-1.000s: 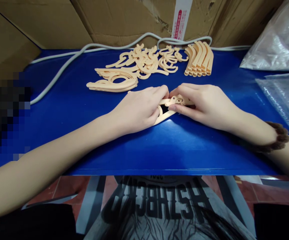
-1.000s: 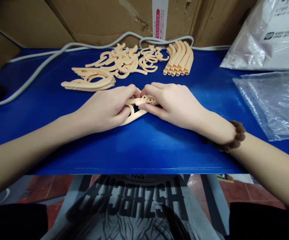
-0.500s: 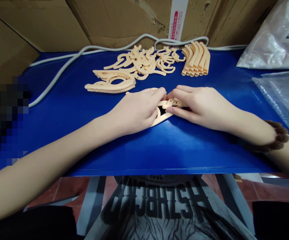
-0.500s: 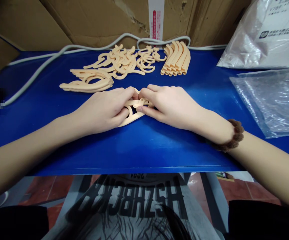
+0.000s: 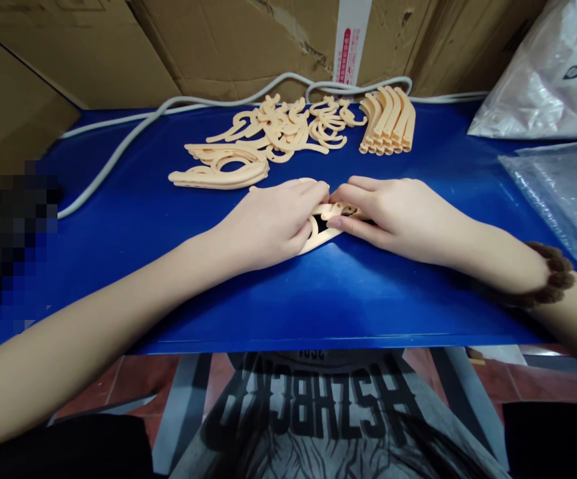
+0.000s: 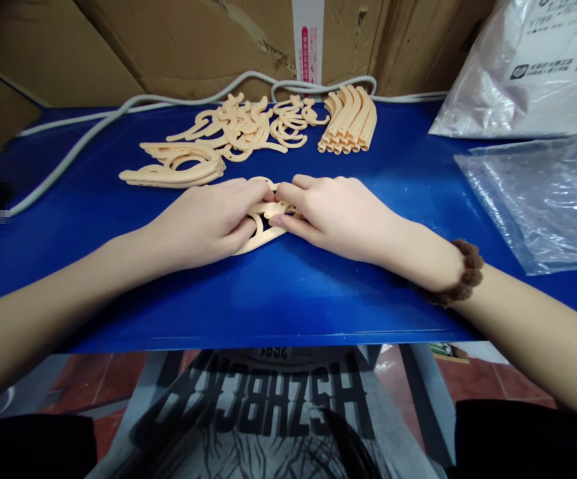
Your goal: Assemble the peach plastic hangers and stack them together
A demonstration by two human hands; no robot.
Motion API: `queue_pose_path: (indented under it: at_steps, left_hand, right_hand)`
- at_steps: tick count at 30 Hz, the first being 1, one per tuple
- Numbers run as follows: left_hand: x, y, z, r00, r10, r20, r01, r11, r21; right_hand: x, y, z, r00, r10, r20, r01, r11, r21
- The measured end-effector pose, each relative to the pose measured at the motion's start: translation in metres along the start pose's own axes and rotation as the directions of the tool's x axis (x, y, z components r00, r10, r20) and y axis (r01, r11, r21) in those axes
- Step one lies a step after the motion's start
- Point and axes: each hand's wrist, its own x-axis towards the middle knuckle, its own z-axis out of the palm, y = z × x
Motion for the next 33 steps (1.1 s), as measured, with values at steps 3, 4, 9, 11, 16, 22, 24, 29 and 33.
queue_pose_path:
  at_steps: [3, 4, 9, 11, 16, 22, 24, 29, 33]
  left_hand:
    - [0.001, 0.002, -0.001, 0.998, -0.065, -0.007, 0.065, 0.997, -0.033]
    - [0.001, 0.002, -0.002, 0.997, -0.080, -0.013, 0.080, 0.996, -0.047]
    - [0.000, 0.002, 0.001, 0.993, -0.098, -0.067, 0.091, 0.992, -0.090]
    - [0.000, 0.001, 0.004, 0.987, -0.106, -0.119, 0.094, 0.990, -0.105]
    - [0.000, -0.002, 0.010, 0.976, -0.134, -0.170, 0.103, 0.979, -0.178]
    - [0.000, -0.001, 0.007, 0.978, -0.124, -0.169, 0.080, 0.966, -0.247]
    - [-0.001, 0.001, 0.006, 0.977, -0.112, -0.184, 0.065, 0.967, -0.246]
    - [-0.006, 0.005, 0.002, 0.964, -0.078, -0.256, 0.002, 0.958, -0.285]
    - [-0.007, 0.006, -0.002, 0.968, -0.015, -0.252, -0.066, 0.949, -0.308]
  right_hand:
    - [0.000, -0.002, -0.003, 0.998, 0.052, 0.040, -0.052, 0.999, 0.014]
    - [-0.001, -0.003, -0.003, 0.996, 0.071, 0.047, -0.071, 0.997, 0.013]
    - [-0.001, 0.004, -0.002, 0.996, 0.065, -0.054, -0.064, 0.998, 0.028]
    - [-0.001, 0.008, 0.000, 0.991, 0.048, -0.122, -0.040, 0.997, 0.068]
    - [-0.001, 0.015, -0.001, 0.984, 0.056, -0.168, -0.031, 0.988, 0.151]
    - [0.002, 0.025, 0.000, 0.995, -0.032, -0.095, 0.064, 0.934, 0.351]
    - [0.003, 0.029, 0.001, 0.993, -0.057, -0.108, 0.097, 0.906, 0.412]
    - [0.000, 0.029, -0.002, 0.985, -0.057, -0.165, 0.108, 0.941, 0.319]
    - [-0.005, 0.021, -0.009, 0.980, -0.061, -0.188, 0.077, 0.994, 0.077]
